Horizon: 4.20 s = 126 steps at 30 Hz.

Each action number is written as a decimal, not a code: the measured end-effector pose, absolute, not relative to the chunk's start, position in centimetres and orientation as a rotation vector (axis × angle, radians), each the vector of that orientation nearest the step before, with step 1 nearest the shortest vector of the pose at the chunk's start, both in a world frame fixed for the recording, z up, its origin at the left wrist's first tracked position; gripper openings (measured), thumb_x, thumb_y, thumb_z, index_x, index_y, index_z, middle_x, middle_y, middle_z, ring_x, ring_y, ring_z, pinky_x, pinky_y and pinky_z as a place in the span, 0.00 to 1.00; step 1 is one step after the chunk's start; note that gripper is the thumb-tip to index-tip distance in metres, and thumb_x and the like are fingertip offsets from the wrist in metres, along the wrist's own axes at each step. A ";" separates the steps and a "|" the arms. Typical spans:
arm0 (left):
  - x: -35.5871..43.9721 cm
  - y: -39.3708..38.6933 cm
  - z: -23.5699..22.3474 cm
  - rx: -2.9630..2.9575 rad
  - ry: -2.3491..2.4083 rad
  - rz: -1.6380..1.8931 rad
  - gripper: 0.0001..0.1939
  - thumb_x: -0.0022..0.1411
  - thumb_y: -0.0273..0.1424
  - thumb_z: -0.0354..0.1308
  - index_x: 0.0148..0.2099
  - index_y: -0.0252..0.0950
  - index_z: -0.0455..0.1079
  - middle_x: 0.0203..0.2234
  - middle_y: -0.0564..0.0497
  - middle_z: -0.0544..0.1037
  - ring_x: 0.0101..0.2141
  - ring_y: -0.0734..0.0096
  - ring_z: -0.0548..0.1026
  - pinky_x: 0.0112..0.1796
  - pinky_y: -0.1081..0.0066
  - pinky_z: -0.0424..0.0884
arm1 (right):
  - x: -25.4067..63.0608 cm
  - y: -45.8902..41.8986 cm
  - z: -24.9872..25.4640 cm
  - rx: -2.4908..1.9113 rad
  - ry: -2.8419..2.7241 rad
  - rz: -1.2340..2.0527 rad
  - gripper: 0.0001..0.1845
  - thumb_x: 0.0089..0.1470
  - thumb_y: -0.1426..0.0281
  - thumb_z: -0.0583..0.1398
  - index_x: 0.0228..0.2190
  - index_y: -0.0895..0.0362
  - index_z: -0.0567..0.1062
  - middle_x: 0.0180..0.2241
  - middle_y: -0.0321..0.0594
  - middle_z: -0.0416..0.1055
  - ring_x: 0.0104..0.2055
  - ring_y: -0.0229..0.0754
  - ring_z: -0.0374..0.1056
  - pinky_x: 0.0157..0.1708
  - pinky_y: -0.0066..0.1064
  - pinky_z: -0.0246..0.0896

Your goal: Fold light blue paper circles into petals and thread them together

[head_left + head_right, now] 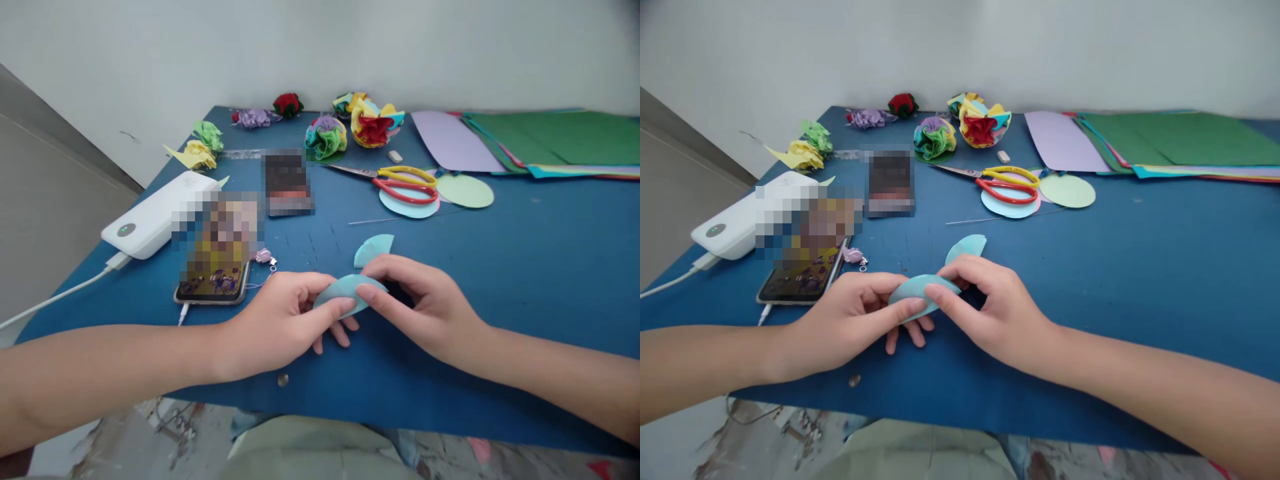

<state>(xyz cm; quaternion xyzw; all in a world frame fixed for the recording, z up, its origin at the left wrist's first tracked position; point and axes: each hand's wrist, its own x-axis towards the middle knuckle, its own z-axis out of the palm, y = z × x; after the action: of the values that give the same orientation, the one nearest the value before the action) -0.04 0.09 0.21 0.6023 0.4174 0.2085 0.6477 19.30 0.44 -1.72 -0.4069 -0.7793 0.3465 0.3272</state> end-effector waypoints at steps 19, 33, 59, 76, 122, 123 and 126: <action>-0.2 0.5 0.5 1.521 0.911 0.302 0.10 0.60 0.33 0.53 0.32 0.31 0.69 0.23 0.51 0.75 0.24 0.75 0.73 0.26 0.78 0.70 | 19.3 -0.1 -1.5 -0.947 -2.080 0.721 0.04 0.54 0.75 0.58 0.27 0.56 0.69 0.25 0.35 0.69 0.27 0.34 0.64 0.28 0.25 0.60; -0.8 0.0 -0.2 1.813 0.945 0.422 0.12 0.62 0.32 0.49 0.29 0.33 0.67 0.20 0.54 0.72 0.21 0.80 0.70 0.23 0.82 0.64 | 19.4 0.5 -1.6 -1.005 -1.911 1.271 0.09 0.51 0.67 0.61 0.34 0.58 0.70 0.31 0.36 0.69 0.33 0.36 0.64 0.32 0.25 0.59; -1.1 0.8 1.2 1.438 0.804 0.345 0.13 0.66 0.38 0.45 0.39 0.33 0.63 0.26 0.55 0.64 0.26 0.81 0.63 0.25 0.80 0.59 | 19.8 0.5 -1.8 -1.106 -1.910 1.322 0.11 0.50 0.63 0.61 0.25 0.58 0.68 0.22 0.32 0.62 0.24 0.33 0.55 0.23 0.25 0.51; -0.8 0.6 0.7 1.492 0.820 0.385 0.17 0.56 0.26 0.57 0.48 0.38 0.60 0.29 0.56 0.67 0.25 0.81 0.64 0.24 0.81 0.61 | 19.8 0.4 -1.7 -1.060 -1.784 1.461 0.08 0.57 0.64 0.55 0.35 0.56 0.69 0.28 0.35 0.64 0.28 0.33 0.59 0.25 0.22 0.57; -1.3 1.0 0.4 1.554 0.856 0.711 0.14 0.58 0.19 0.48 0.36 0.33 0.74 0.25 0.52 0.75 0.23 0.78 0.72 0.21 0.80 0.66 | 21.4 -0.1 -2.3 -0.901 -2.320 0.720 0.20 0.58 0.73 0.47 0.52 0.53 0.61 0.43 0.44 0.70 0.40 0.43 0.67 0.39 0.32 0.61; -1.3 1.0 0.4 1.576 0.847 0.717 0.15 0.57 0.18 0.47 0.35 0.33 0.75 0.26 0.51 0.75 0.24 0.78 0.72 0.21 0.80 0.66 | 21.5 -0.1 -2.1 -0.906 -2.295 0.773 0.20 0.59 0.71 0.47 0.53 0.53 0.61 0.44 0.44 0.69 0.41 0.43 0.67 0.39 0.32 0.61; -1.4 0.8 0.3 1.691 0.816 0.722 0.17 0.55 0.16 0.47 0.34 0.35 0.76 0.29 0.51 0.76 0.24 0.78 0.71 0.23 0.80 0.67 | 21.5 0.1 -1.4 -0.925 -2.165 1.043 0.21 0.62 0.65 0.42 0.52 0.56 0.63 0.41 0.44 0.71 0.38 0.43 0.68 0.38 0.32 0.62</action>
<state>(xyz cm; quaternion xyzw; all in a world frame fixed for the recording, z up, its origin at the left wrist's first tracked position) -1.42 0.80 0.29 0.7099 0.3426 0.3030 0.5355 21.51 0.08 -1.37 -0.3448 -0.8072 0.3890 0.2796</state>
